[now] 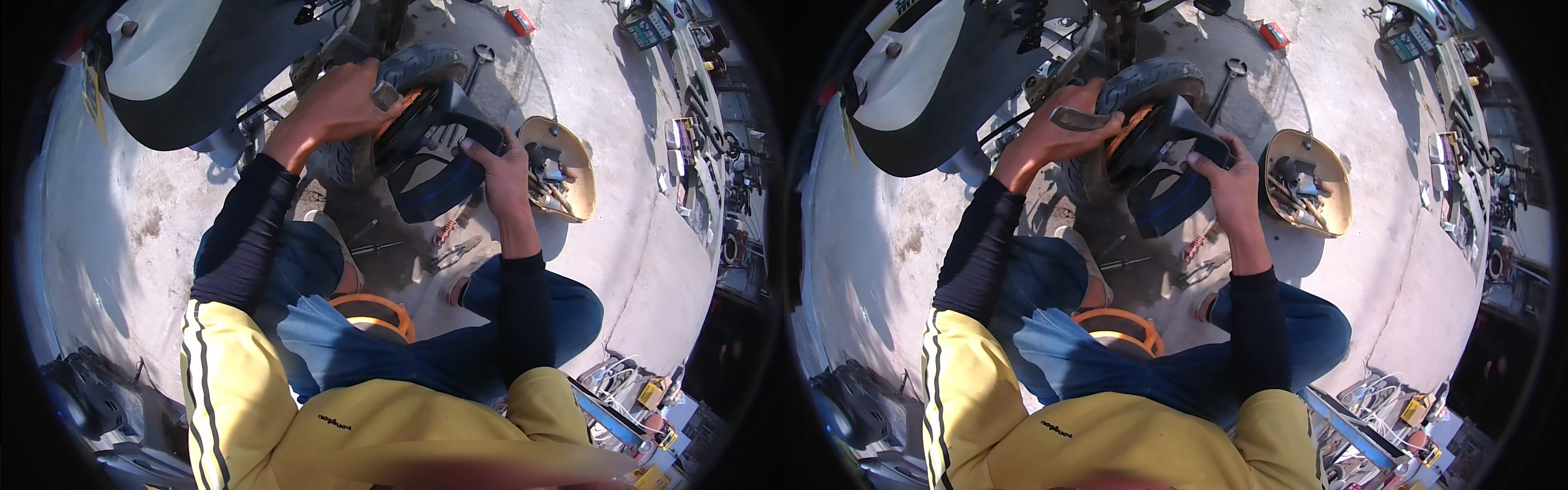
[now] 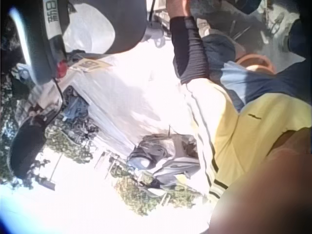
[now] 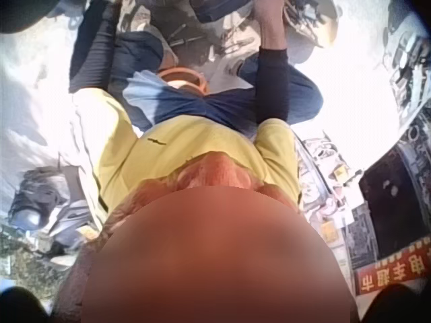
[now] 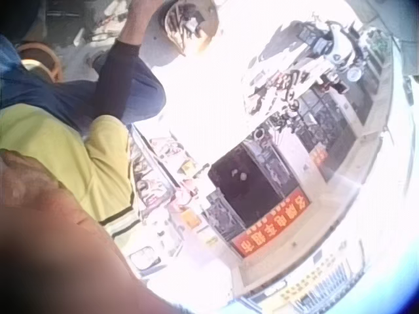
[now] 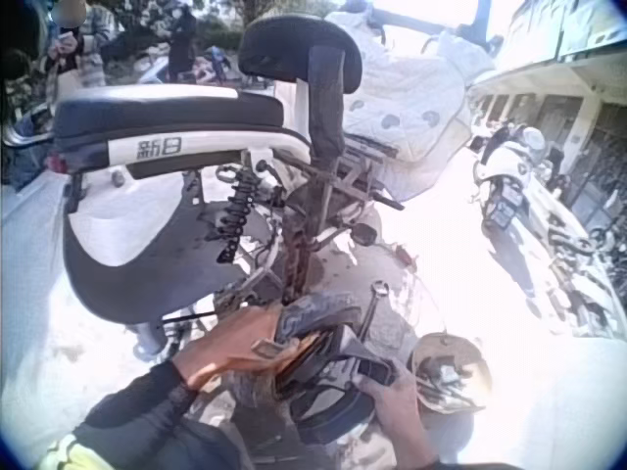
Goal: The person removes the old inner tube from a scooter tire using tire levers, then inserts a new inner tube and reseats the tire bead onto the rim. The task is performed outdoors on a paved surface with tools laid out nearby.
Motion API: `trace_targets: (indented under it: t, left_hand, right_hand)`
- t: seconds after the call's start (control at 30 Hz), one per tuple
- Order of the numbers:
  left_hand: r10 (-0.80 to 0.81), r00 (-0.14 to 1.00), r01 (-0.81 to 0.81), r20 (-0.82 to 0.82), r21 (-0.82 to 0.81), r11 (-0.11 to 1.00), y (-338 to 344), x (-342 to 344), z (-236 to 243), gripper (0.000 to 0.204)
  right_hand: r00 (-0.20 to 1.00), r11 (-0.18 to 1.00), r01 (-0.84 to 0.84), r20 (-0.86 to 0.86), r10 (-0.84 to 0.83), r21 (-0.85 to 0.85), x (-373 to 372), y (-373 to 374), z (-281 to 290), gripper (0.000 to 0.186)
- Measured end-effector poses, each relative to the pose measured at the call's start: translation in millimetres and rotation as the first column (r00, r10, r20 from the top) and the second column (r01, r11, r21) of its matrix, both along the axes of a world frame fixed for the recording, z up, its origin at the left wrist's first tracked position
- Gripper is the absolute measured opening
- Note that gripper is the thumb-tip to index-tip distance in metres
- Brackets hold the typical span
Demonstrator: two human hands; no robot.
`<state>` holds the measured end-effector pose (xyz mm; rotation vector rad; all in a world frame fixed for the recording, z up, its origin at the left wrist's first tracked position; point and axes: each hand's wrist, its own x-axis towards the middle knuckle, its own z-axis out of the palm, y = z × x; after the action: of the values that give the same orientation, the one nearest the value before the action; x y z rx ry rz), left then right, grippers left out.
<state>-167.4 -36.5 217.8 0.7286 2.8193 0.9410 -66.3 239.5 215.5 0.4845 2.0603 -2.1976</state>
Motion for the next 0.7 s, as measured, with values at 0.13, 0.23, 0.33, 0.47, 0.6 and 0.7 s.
trace_targets:
  t: [0.13,0.23,0.33,0.47,0.6,0.7]
  left_hand:
    - [-0.012,0.996,0.013,0.084,-0.013,1.0,3.9,0.5,10.6,0.055]
    - [0.002,0.998,-0.003,0.069,0.022,1.0,3.0,0.3,4.9,0.056]
    - [0.014,0.996,-0.015,0.091,0.012,1.0,2.0,-1.6,4.0,0.06]
    - [0.002,0.993,-0.001,0.119,-0.005,1.0,1.8,-1.2,12.2,0.059]
    - [-0.01,0.996,0.008,0.089,0.022,1.0,3.8,1.8,13.6,0.054]
    - [0.006,0.997,-0.007,0.077,0.017,1.0,2.1,3.0,16.1,0.054]
  right_hand:
    - [0.98,0.831,-0.163,-0.009,0.198,0.531,5.5,26.0,44.0,0.04]
    - [0.885,0.552,-0.243,-0.051,0.463,0.797,14.4,41.2,64.9,0.043]
    - [0.772,0.259,-0.129,-0.067,0.632,0.957,31.7,51.5,66.2,0.052]
    - [0.681,0.182,0.036,-0.157,0.715,0.983,37.5,59.3,60.2,0.048]
    - [0.588,0.112,0.177,-0.197,0.785,0.978,24.6,65.4,62.3,0.035]
    - [0.558,0.108,0.177,-0.19,0.808,0.978,22.6,57.3,65.5,0.028]
